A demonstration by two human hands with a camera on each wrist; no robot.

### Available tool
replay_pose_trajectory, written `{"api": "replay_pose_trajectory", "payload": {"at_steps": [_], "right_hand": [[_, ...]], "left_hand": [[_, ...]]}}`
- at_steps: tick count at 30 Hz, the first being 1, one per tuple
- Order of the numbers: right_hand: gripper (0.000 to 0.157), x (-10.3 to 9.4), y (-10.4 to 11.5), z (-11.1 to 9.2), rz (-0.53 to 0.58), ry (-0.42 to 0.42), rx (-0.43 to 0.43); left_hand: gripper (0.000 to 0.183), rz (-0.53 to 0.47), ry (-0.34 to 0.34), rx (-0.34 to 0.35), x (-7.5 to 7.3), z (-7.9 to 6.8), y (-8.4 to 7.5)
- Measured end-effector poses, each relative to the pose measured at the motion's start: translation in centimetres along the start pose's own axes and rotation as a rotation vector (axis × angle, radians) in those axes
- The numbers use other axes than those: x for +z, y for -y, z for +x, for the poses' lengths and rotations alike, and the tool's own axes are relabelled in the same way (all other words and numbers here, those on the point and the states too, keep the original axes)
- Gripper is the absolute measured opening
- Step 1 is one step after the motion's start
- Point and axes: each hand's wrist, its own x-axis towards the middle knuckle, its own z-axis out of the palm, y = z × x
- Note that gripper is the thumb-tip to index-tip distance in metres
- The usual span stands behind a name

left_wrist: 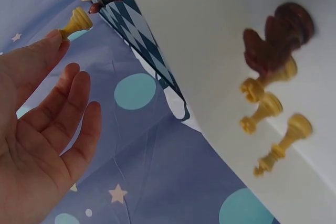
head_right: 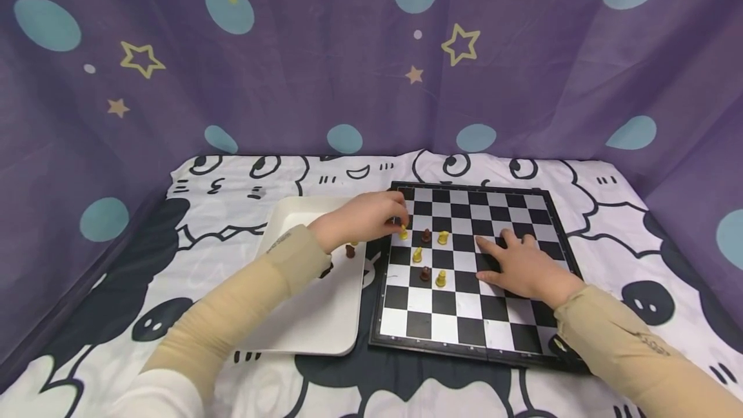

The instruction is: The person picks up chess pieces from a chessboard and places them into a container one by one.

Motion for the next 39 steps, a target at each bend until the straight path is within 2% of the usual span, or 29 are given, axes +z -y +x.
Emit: {"api": "replay_pose_trajectory", "payload": {"at_steps": [11, 24, 39], "right_hand": [[0.082, 0.2, -0.1, 0.0, -0.004, -0.003, 0.004], [0.081, 0.2, 0.1, 0.0, -0.015, -0.009, 0.009], [0.081, 0.2, 0.0, 0.0, -0.013, -0.012, 0.005]], "left_hand": [[0.015, 0.02, -0.026, 0.004, -0.3, -2.0, 1.0], [0.009, 0.02, -0.059, -0.026, -0.3, -4.1, 2.2], [0.006, 0.058, -0.108, -0.043, 0.1, -5.7, 4.4]]}}
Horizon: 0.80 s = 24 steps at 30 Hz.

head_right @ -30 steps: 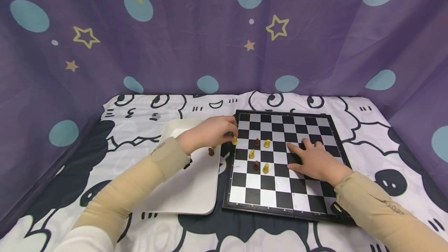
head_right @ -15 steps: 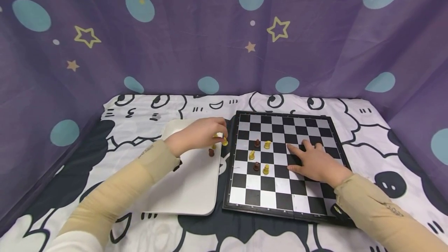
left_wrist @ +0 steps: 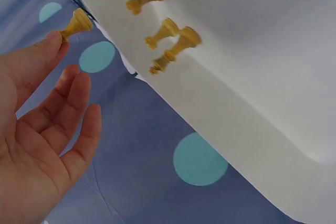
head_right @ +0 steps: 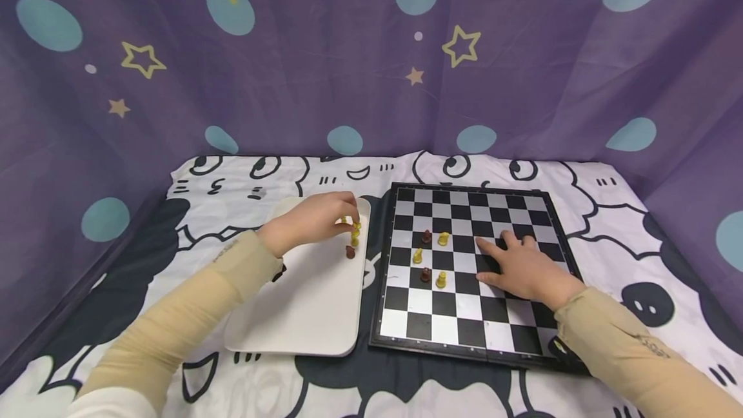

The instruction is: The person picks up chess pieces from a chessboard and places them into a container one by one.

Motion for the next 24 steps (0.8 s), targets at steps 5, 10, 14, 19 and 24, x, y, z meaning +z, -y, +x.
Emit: {"api": "replay_pose_trajectory", "payload": {"at_steps": [5, 10, 14, 19, 24], "right_hand": [[0.081, 0.0, 0.0, -0.1, 0.001, -0.005, -0.005], [0.081, 0.0, 0.1, -0.1, -0.002, -0.005, -0.004], [0.081, -0.1, 0.2, -0.2, -0.005, -0.002, 0.0], [0.08, -0.1, 0.2, -0.2, -0.01, -0.012, -0.004], [0.079, -0.1, 0.2, -0.2, -0.005, -0.021, -0.012]], "left_hand": [[0.008, 0.008, -0.001, -0.007, 0.3, -0.4, 0.5], [0.012, -0.007, -0.004, -0.014, 0.6, -0.7, 0.9], [0.013, -0.02, 0.017, -0.035, 0.9, -0.9, 1.2], [0.012, -0.017, 0.038, -0.055, 1.5, -0.9, 1.7], [0.011, -0.005, 0.044, -0.052, 2.3, -0.8, 2.1]]}}
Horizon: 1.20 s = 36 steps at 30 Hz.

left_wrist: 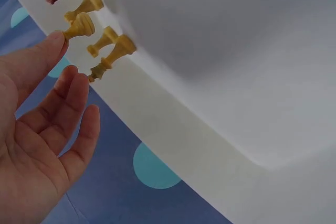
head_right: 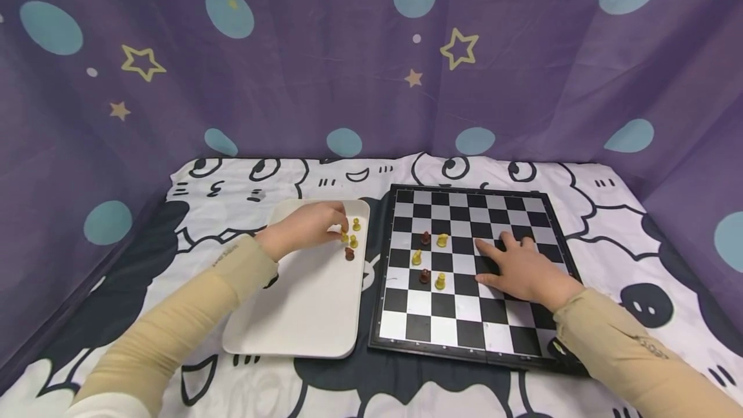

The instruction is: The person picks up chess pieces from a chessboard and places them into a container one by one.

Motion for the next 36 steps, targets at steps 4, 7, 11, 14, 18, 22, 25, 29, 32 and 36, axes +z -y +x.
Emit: {"api": "replay_pose_trajectory", "payload": {"at_steps": [4, 7, 11, 14, 18, 22, 25, 29, 32, 36], "right_hand": [[0.078, 0.0, -0.03, -0.01, 0.004, 0.0, -0.001], [0.079, 0.02, -0.06, 0.0, 0.003, 0.002, -0.001], [0.08, 0.03, -0.06, 0.0, 0.004, 0.002, -0.003], [0.08, 0.03, -0.04, 0.03, 0.004, 0.002, -0.003], [0.079, 0.09, -0.06, 0.07, 0.0, 0.008, 0.001], [0.079, 0.14, -0.1, 0.08, -0.001, 0.007, 0.002], [0.079, 0.15, -0.09, 0.06, 0.001, 0.004, 0.001], [0.08, 0.14, -0.08, 0.05, 0.003, 0.008, 0.003], [0.08, 0.13, -0.1, 0.04, 0.002, 0.013, 0.005], [0.079, 0.18, -0.11, 0.06, 0.003, 0.009, 0.005]], "left_hand": [[0.01, 0.006, 0.018, -0.004, 0.45, 0.14, 0.08], [0.011, 0.002, 0.032, -0.013, 0.55, 0.13, 0.08], [0.011, -0.005, 0.04, -0.015, 0.56, 0.03, 0.13], [0.01, -0.011, 0.041, -0.014, 0.67, -0.02, 0.2], [0.009, -0.013, 0.044, -0.012, 0.87, -0.01, 0.35], [0.008, -0.01, 0.043, 0.001, 0.95, 0.03, 0.42], [0.007, -0.007, 0.039, 0.012, 0.95, 0.01, 0.41], [0.007, 0.003, 0.035, 0.017, 0.93, -0.02, 0.39], [0.007, 0.006, 0.038, 0.011, 0.91, -0.03, 0.36], [0.008, 0.01, 0.04, 0.007, 0.84, -0.08, 0.3]]}}
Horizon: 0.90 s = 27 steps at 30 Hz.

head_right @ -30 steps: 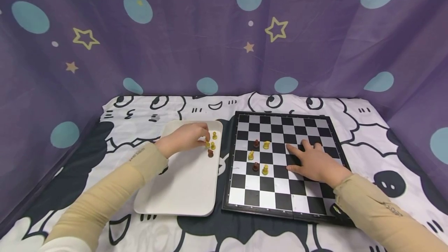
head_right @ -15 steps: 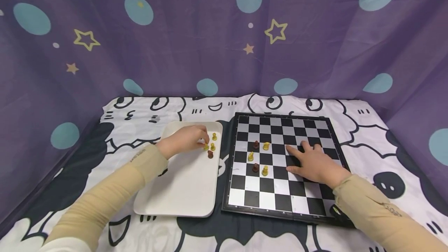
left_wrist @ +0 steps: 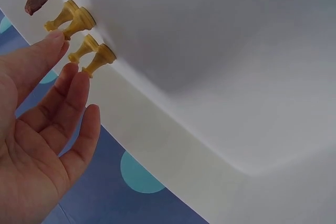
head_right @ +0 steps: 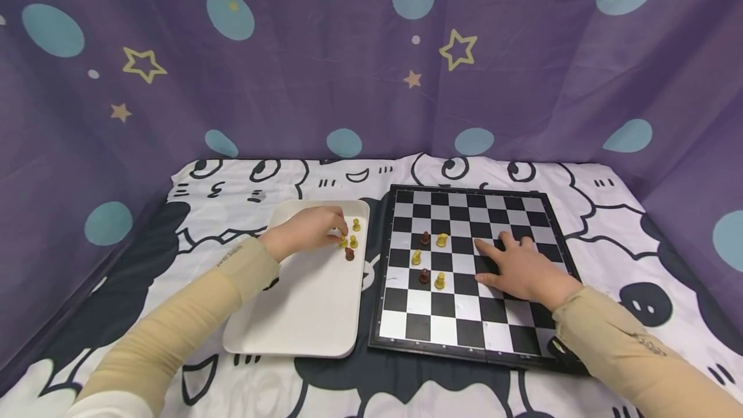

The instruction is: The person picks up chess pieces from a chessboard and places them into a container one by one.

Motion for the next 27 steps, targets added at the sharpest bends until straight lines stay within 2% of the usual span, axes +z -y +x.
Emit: {"api": "replay_pose_trajectory", "payload": {"at_steps": [17, 21, 27], "right_hand": [[0.081, 0.1, -0.1, 0.1, 0.002, 0.002, 0.006], [0.081, 0.1, -0.2, 0.1, 0.003, 0.003, 0.003], [0.081, 0.1, -0.1, 0.1, 0.003, 0.0, 0.001]], "left_hand": [[0.01, -0.002, -0.037, 0.006, -0.4, -0.2, 0.2], [0.014, -0.016, -0.037, -0.016, -0.8, -0.2, 0.0], [0.019, -0.022, -0.046, -0.004, -1.4, 0.0, -0.6]]}}
